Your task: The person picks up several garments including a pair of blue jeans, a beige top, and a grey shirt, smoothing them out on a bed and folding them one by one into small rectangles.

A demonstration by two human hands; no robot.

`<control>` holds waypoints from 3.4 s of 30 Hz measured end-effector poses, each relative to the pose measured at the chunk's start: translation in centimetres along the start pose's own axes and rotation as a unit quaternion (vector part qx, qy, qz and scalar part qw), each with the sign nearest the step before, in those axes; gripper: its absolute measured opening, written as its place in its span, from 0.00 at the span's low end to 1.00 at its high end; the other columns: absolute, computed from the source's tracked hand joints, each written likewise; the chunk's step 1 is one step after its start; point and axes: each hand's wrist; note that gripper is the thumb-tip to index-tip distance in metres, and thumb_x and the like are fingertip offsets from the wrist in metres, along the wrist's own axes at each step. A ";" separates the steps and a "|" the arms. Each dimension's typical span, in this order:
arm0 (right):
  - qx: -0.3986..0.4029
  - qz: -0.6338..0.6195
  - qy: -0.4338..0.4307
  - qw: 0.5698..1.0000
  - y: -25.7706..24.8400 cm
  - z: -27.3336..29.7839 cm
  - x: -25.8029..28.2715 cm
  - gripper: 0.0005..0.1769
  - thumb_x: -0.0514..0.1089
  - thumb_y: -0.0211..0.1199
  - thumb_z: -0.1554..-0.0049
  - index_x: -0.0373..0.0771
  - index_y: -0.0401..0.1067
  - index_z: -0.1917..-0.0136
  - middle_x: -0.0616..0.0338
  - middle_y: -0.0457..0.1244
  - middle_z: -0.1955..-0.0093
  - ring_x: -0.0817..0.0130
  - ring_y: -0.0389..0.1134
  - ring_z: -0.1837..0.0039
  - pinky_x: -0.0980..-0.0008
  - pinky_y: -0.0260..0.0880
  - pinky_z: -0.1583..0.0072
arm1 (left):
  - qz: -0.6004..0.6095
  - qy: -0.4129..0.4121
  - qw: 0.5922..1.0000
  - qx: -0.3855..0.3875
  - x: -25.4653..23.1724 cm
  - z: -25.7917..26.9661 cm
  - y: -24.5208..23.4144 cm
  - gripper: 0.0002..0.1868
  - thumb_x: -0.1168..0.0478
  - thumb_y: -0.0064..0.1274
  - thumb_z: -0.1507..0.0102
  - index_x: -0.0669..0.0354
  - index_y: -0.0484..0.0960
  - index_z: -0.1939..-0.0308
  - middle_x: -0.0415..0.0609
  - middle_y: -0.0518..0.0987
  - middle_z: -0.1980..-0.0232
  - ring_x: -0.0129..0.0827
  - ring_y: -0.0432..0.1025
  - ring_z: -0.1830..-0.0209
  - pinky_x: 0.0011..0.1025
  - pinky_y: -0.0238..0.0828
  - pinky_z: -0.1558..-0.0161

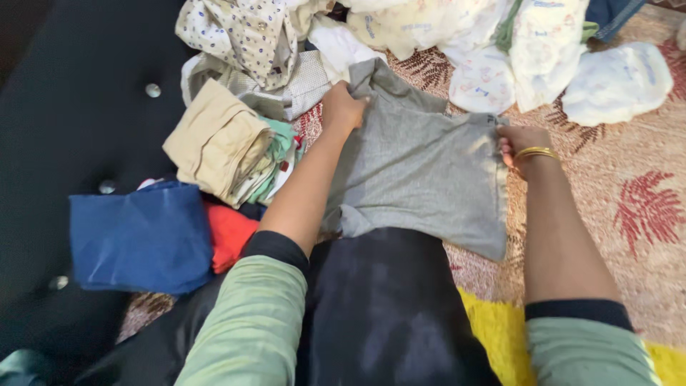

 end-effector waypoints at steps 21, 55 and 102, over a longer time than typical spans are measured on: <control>-0.173 0.011 -0.107 0.979 0.3 1.7 -4.4 0.08 0.35 0.57 0.42 0.36 0.64 0.48 0.56 0.67 0.61 0.70 0.70 0.65 0.64 0.73 0.63 | -0.234 0.276 0.916 -0.172 4.0 6.9 -1.6 0.28 0.64 0.60 0.42 0.65 0.70 0.40 0.69 0.67 0.37 0.63 0.67 0.40 0.53 0.67 0.45; 0.069 0.386 0.181 0.902 -4.3 14.9 -5.4 0.15 0.33 0.67 0.47 0.27 0.74 0.46 0.40 0.71 0.53 0.55 0.74 0.56 0.59 0.80 0.51 | -0.343 0.491 0.794 -0.099 8.4 4.3 -2.4 0.19 0.64 0.46 0.38 0.51 0.81 0.43 0.64 0.73 0.35 0.56 0.69 0.36 0.49 0.64 0.37; -0.221 -0.173 -0.671 0.686 -5.9 33.0 8.1 0.08 0.35 0.71 0.40 0.38 0.77 0.47 0.54 0.72 0.50 0.68 0.74 0.48 0.68 0.79 0.42 | -0.018 0.531 0.772 -0.348 -10.7 30.3 -20.5 0.12 0.73 0.59 0.36 0.65 0.70 0.54 0.58 0.71 0.66 0.45 0.67 0.69 0.40 0.62 0.66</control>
Point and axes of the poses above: each hand's wrist, its own z-axis away from the middle knuckle, its own y-axis out of the palm, x = y × z
